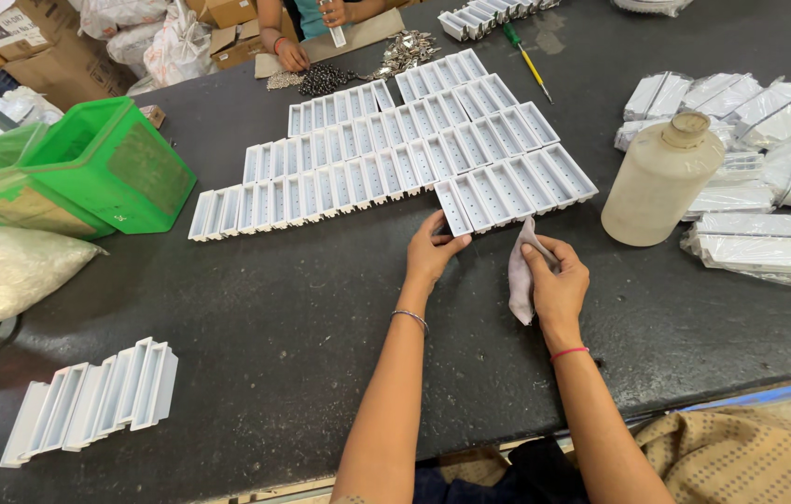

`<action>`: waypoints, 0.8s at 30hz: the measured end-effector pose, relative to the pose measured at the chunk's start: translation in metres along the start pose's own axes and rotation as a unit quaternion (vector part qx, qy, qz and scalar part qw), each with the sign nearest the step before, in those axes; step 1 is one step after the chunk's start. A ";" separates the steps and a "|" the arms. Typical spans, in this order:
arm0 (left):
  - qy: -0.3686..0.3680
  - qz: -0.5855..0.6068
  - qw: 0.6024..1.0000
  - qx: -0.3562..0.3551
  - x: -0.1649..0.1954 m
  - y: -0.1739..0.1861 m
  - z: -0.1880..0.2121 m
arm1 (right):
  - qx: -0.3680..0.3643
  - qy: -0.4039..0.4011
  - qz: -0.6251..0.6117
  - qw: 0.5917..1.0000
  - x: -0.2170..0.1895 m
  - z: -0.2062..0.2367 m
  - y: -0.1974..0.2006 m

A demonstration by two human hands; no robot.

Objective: The person wipes the interior and exterior surfaces of small white plastic trays with a cloth. They pick up each tray, wipe it, and place it back on the table among other trays.

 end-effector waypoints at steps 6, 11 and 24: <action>-0.017 0.036 0.999 0.022 -0.001 0.001 0.008 | -0.001 0.000 0.001 1.000 0.001 0.001 -0.001; -0.020 0.007 0.999 0.047 0.002 0.000 0.010 | 0.010 -0.009 0.020 1.000 0.002 0.001 0.000; -0.001 0.011 1.000 -0.002 -0.018 0.010 0.039 | -0.002 -0.013 -0.009 1.000 -0.003 0.001 -0.001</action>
Point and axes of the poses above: each hand's wrist, its own z-axis away from the middle knuckle, its own y-axis out of the back of the hand, x = y × z, the point moved 4 cm from there along -z, towards the middle knuckle, and after that the axes turned 5 degrees about -x, right-handed, at the moved point
